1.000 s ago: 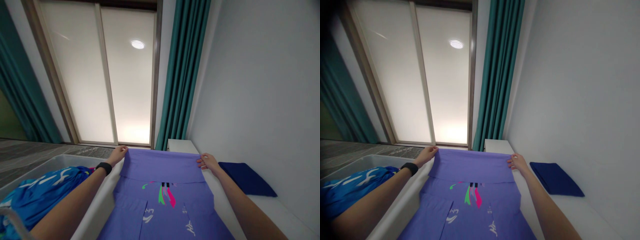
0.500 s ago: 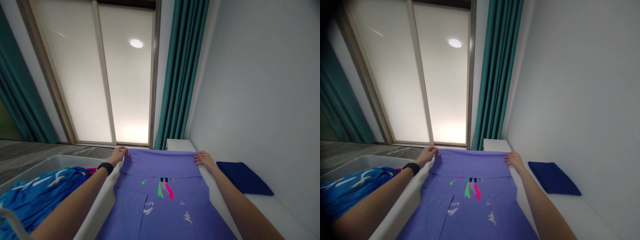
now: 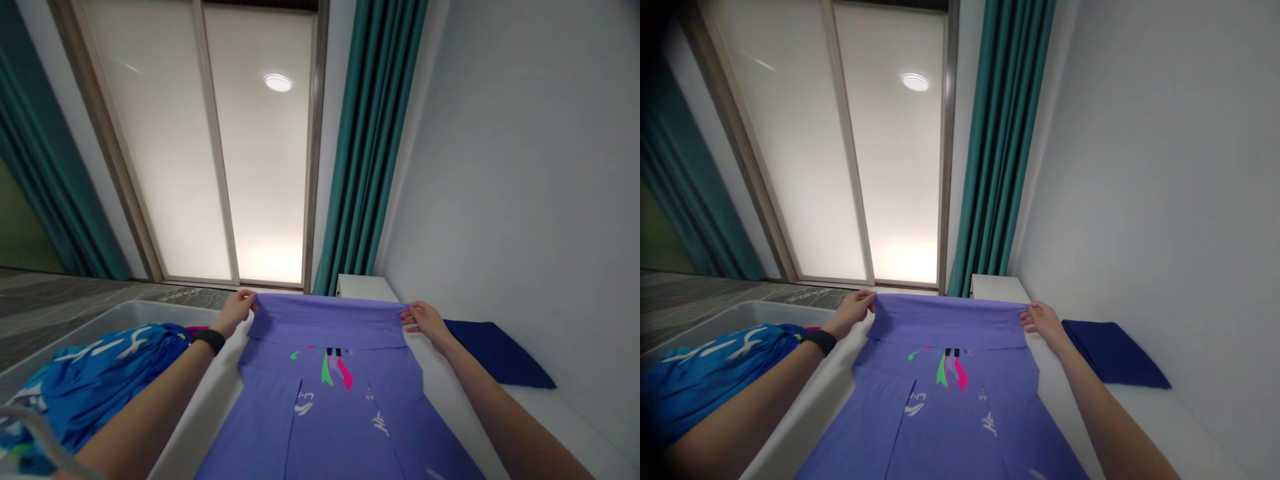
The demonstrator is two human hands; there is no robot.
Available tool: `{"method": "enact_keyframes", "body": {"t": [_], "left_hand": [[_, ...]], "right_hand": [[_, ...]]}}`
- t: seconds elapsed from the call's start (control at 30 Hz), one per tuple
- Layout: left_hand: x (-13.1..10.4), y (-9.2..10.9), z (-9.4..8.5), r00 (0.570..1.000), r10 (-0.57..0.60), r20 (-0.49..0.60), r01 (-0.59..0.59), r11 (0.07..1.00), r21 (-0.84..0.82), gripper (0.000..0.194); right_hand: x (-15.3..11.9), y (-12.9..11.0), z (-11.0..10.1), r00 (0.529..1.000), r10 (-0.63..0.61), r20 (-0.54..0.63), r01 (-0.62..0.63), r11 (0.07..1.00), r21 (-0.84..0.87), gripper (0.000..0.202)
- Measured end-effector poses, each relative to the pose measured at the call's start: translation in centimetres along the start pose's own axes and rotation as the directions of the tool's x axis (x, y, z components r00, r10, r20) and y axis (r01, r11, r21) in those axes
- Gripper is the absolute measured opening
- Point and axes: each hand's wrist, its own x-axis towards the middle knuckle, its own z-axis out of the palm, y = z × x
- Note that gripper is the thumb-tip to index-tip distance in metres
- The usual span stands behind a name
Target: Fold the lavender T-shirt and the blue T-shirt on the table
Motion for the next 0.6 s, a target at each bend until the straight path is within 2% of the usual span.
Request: {"method": "enact_keyframes", "body": {"t": [0.27, 0.4, 0.5, 0.6], "left_hand": [[-4.4, 1.3, -1.4, 0.999, 0.033, -0.011, -0.034, 0.998, -0.057, 0.035], [-7.5, 1.6, -2.4, 0.998, 0.063, -0.009, -0.063, 0.995, -0.077, 0.04], [-9.9, 0.6, -3.2, 0.998, 0.065, 0.013, -0.064, 0.997, -0.047, 0.042], [-12.0, -1.6, -4.0, 0.998, 0.034, 0.055, -0.035, 0.999, 0.013, 0.043]], "right_hand": [[-3.9, -0.1, -1.9, 0.999, -0.027, 0.025, 0.027, 1.0, -0.013, 0.005], [-6.5, 1.3, -3.0, 0.995, -0.077, 0.065, 0.081, 0.995, -0.055, 0.02], [-9.0, 3.6, -3.5, 0.989, -0.118, 0.09, 0.127, 0.987, -0.102, 0.034], [-11.4, 6.1, -3.6, 0.979, -0.154, 0.131, 0.177, 0.968, -0.178, 0.034]]}}
